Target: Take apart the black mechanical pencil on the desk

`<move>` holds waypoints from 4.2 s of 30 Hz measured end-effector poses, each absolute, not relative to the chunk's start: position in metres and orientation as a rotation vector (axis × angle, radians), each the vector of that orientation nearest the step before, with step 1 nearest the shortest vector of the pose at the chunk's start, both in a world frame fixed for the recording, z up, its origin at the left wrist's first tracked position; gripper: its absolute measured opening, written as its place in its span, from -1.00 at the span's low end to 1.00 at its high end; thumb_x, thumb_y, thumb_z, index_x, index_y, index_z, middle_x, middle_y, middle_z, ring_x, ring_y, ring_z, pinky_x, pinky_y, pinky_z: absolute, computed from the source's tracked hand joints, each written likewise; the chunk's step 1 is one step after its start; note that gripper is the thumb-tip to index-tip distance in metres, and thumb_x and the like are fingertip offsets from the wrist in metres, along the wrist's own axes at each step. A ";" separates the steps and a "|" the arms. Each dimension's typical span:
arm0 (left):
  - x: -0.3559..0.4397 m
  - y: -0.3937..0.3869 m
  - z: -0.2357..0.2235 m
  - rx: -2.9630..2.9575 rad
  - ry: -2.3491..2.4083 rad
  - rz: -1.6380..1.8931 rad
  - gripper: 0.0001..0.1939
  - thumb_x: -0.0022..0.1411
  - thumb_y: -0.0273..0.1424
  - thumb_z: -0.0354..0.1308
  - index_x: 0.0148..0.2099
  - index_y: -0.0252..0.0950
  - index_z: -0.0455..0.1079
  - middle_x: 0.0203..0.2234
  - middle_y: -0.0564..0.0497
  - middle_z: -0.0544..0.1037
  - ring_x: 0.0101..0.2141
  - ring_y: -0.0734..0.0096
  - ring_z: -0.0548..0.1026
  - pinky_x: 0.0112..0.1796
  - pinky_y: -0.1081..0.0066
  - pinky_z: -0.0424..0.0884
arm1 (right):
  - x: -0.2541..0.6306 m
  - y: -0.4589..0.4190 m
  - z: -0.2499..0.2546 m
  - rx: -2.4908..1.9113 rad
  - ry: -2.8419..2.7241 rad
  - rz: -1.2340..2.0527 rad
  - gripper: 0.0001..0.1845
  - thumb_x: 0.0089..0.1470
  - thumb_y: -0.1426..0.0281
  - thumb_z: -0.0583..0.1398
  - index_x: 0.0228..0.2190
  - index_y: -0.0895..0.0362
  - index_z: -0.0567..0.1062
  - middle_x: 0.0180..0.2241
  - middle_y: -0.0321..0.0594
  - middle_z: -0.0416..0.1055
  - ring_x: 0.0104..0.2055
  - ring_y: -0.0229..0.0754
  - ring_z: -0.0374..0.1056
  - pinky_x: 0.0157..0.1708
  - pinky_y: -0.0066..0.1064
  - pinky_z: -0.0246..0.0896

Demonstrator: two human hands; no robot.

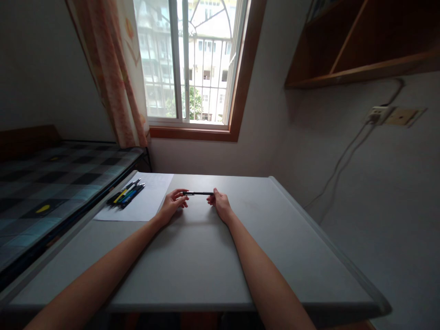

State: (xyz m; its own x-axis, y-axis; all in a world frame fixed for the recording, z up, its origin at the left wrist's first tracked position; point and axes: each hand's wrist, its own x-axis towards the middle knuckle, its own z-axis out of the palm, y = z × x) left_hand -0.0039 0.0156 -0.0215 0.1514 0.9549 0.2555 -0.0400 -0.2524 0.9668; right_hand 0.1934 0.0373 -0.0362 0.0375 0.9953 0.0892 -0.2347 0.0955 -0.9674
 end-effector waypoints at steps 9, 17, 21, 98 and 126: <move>-0.002 0.015 -0.021 1.448 0.984 1.277 -0.57 -0.03 -0.16 0.16 -0.14 -0.32 0.33 -0.49 0.02 0.42 -0.56 0.49 0.40 -0.50 0.46 0.30 | 0.192 0.036 -0.036 -0.999 -1.095 1.187 -0.45 -0.16 -0.05 0.07 -0.72 0.21 0.38 -0.69 -0.17 0.36 -0.68 -0.34 0.20 -0.64 -0.48 0.07; -0.001 0.016 -0.021 1.416 1.014 1.273 -0.61 -0.04 -0.08 0.13 -0.39 -0.34 0.34 -0.55 0.00 0.42 -0.58 0.49 0.37 -0.52 0.46 0.30 | 0.192 0.034 -0.033 -1.036 -1.137 1.148 -0.44 -0.12 -0.05 0.05 -0.72 0.20 0.37 -0.69 -0.16 0.36 -0.67 -0.33 0.21 -0.64 -0.49 0.07; -0.002 0.017 -0.021 1.409 0.990 1.254 -0.62 -0.01 -0.09 0.12 -0.42 -0.36 0.34 -0.57 -0.01 0.42 -0.57 0.48 0.38 -0.51 0.46 0.30 | 0.192 0.034 -0.032 -1.026 -1.144 1.146 -0.43 -0.12 -0.04 0.05 -0.72 0.21 0.37 -0.69 -0.16 0.36 -0.67 -0.33 0.21 -0.64 -0.49 0.07; -0.004 0.021 -0.026 1.291 0.921 1.310 -0.65 0.01 -0.16 0.11 -0.29 -0.37 0.34 -0.56 0.03 0.41 -0.60 0.50 0.39 -0.54 0.47 0.28 | 0.194 0.037 -0.035 -0.984 -1.101 1.200 -0.46 -0.14 -0.03 0.07 -0.71 0.21 0.38 -0.66 -0.15 0.38 -0.67 -0.33 0.21 -0.64 -0.47 0.06; -0.005 0.024 -0.029 1.294 0.988 1.295 -0.67 0.03 -0.14 0.07 -0.37 -0.35 0.31 -0.57 0.03 0.41 -0.59 0.49 0.39 -0.51 0.46 0.29 | 0.192 0.034 -0.032 -1.056 -1.216 1.110 -0.43 -0.11 -0.04 0.03 -0.73 0.20 0.37 -0.69 -0.17 0.37 -0.69 -0.34 0.22 -0.65 -0.50 0.08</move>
State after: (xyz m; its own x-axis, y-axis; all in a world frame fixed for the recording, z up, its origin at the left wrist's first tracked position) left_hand -0.0048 0.0242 -0.0290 0.0882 0.9830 0.1611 -0.1043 -0.1517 0.9829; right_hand 0.1917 0.0344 -0.0318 0.0251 0.9876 0.1550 -0.0638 0.1563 -0.9856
